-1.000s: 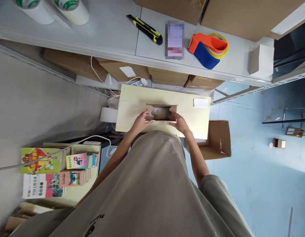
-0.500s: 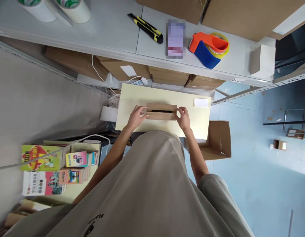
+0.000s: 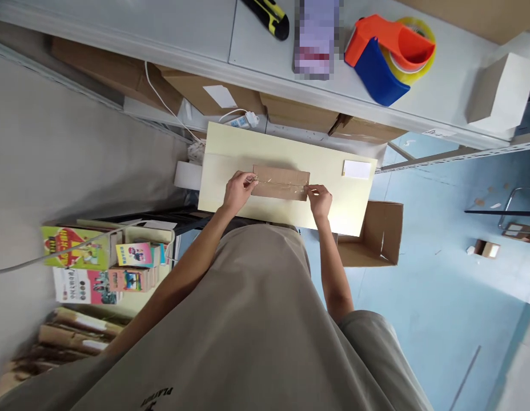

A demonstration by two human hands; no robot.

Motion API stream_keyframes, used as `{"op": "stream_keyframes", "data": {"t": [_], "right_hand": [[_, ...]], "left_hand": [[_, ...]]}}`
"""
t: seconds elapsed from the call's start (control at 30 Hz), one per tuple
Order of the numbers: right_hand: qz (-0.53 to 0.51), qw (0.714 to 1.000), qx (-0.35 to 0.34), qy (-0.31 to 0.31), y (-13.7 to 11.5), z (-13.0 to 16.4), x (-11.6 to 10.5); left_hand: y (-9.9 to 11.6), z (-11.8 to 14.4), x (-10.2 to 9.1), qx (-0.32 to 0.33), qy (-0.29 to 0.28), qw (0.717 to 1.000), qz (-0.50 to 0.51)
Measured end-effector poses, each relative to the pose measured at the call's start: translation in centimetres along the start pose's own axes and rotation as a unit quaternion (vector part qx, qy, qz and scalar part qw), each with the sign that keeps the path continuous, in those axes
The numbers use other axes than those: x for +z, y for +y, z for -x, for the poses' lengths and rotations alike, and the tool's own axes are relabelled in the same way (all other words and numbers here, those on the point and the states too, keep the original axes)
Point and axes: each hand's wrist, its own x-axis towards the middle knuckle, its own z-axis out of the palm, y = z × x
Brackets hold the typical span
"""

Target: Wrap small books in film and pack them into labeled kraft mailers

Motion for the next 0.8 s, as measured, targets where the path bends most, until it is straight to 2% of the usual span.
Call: {"op": "stream_keyframes", "data": {"t": [0.17, 0.27, 0.4, 0.63, 0.8], "right_hand": [[-0.008, 0.997, 0.071, 0.007, 0.0, -0.5, 0.6], [-0.012, 0.996, 0.085, 0.007, 0.3, -1.1, 1.0], [-0.037, 0.992, 0.123, 0.020, 0.5, -1.5, 1.4], [-0.169, 0.970, 0.175, 0.022, -0.8, -1.4, 1.4], [-0.191, 0.969, 0.152, 0.037, -1.8, 0.0, 0.7]], "left_hand": [[-0.4, -0.2, 1.4, -0.075, 0.042, 0.993, 0.085], [-1.4, -0.7, 2.3, -0.133, 0.046, 0.977, 0.159], [-2.5, -1.4, 3.1, -0.180, 0.052, 0.961, 0.202], [-2.7, -2.2, 2.3, -0.190, 0.016, 0.949, 0.250], [-1.8, -1.3, 1.8, -0.187, 0.030, 0.953, 0.237]]}}
